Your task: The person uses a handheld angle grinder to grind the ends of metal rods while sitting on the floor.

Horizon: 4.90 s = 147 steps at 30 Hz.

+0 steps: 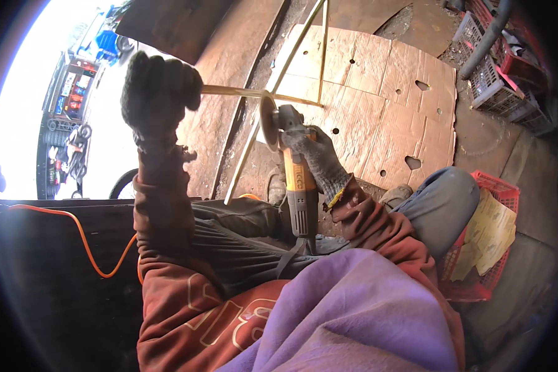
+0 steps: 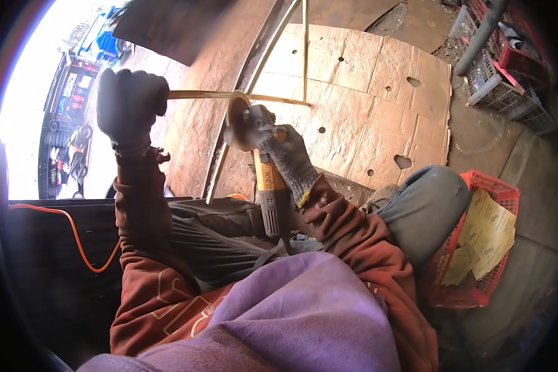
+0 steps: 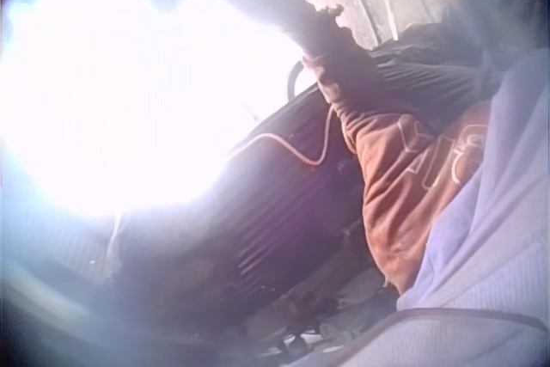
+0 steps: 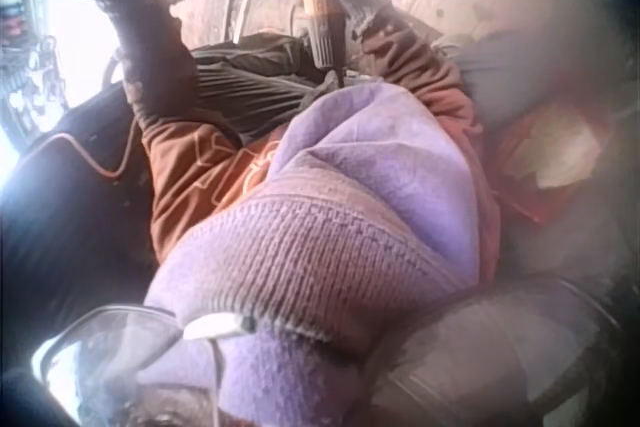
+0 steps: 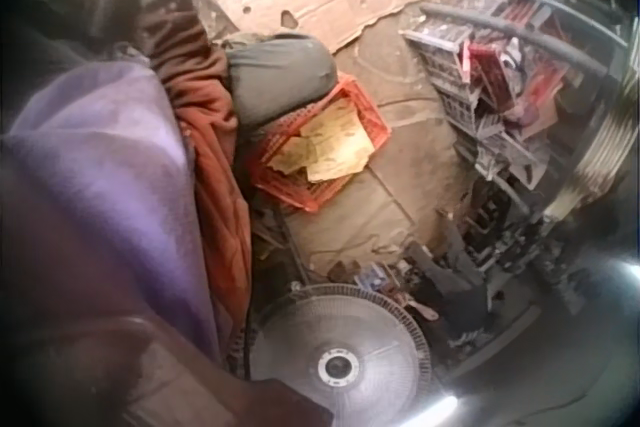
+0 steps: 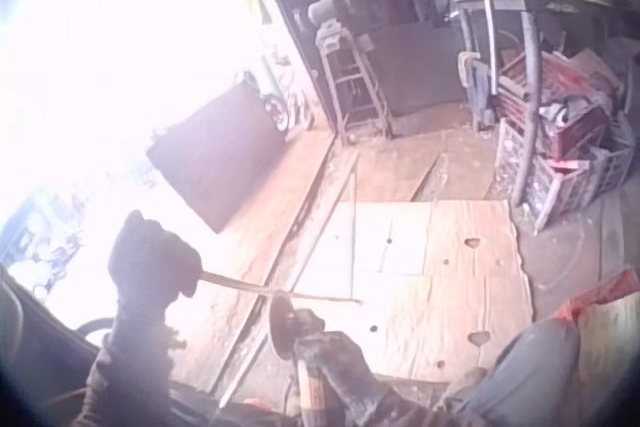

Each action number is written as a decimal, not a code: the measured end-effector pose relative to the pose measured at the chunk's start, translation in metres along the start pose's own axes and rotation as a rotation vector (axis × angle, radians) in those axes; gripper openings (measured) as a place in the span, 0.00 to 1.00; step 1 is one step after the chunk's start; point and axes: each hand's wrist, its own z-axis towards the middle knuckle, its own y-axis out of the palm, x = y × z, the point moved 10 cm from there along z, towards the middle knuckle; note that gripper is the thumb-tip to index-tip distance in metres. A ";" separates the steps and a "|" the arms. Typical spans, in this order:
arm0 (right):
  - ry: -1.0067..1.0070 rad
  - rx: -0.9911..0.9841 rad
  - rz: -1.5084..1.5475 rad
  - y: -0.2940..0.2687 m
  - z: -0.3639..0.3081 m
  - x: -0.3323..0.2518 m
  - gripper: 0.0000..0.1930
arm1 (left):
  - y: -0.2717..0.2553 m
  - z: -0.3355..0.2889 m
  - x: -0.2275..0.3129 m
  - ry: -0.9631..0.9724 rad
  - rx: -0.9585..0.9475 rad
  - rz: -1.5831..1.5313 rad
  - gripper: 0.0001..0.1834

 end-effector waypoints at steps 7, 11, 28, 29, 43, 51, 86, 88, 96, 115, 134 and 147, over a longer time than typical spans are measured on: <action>-0.073 0.073 -0.012 -0.018 0.008 0.032 0.12 | -0.029 0.000 -0.011 -0.107 0.265 0.058 0.28; -0.050 0.033 0.016 0.010 -0.002 0.026 0.17 | -0.040 -0.025 -0.010 -0.057 0.312 -0.005 0.28; -0.113 -0.034 -0.189 0.051 -0.009 0.027 0.23 | -0.077 -0.066 -0.012 -0.041 0.262 0.043 0.17; -0.111 -0.036 -0.190 0.051 -0.010 0.026 0.23 | -0.076 -0.065 -0.010 -0.008 0.253 0.048 0.17; -0.132 -0.074 -0.124 0.058 -0.018 0.006 0.28 | -0.024 -0.055 0.003 0.040 0.133 -0.187 0.31; 0.025 0.013 0.001 0.013 0.002 0.045 0.27 | -0.036 -0.052 -0.002 -0.002 0.099 -0.229 0.31; 0.003 0.014 -0.049 0.034 -0.007 0.029 0.23 | -0.042 -0.057 0.001 0.035 0.096 -0.217 0.26; 0.026 -0.012 -0.114 0.039 -0.008 0.026 0.22 | -0.049 -0.060 -0.002 0.032 0.222 -0.232 0.26; 0.136 0.117 -0.146 0.002 0.002 0.043 0.22 | -0.034 -0.056 0.003 0.056 0.016 -0.231 0.27; 0.018 0.036 -0.103 0.038 -0.013 0.030 0.27 | -0.036 -0.067 -0.001 -0.007 0.046 -0.280 0.32; -0.031 -0.064 -0.099 0.050 -0.019 0.018 0.19 | -0.016 -0.069 0.002 -0.028 -0.155 -0.252 0.29; -0.029 -0.069 -0.011 0.052 -0.020 0.026 0.23 | -0.032 -0.072 0.000 0.026 0.019 -0.286 0.31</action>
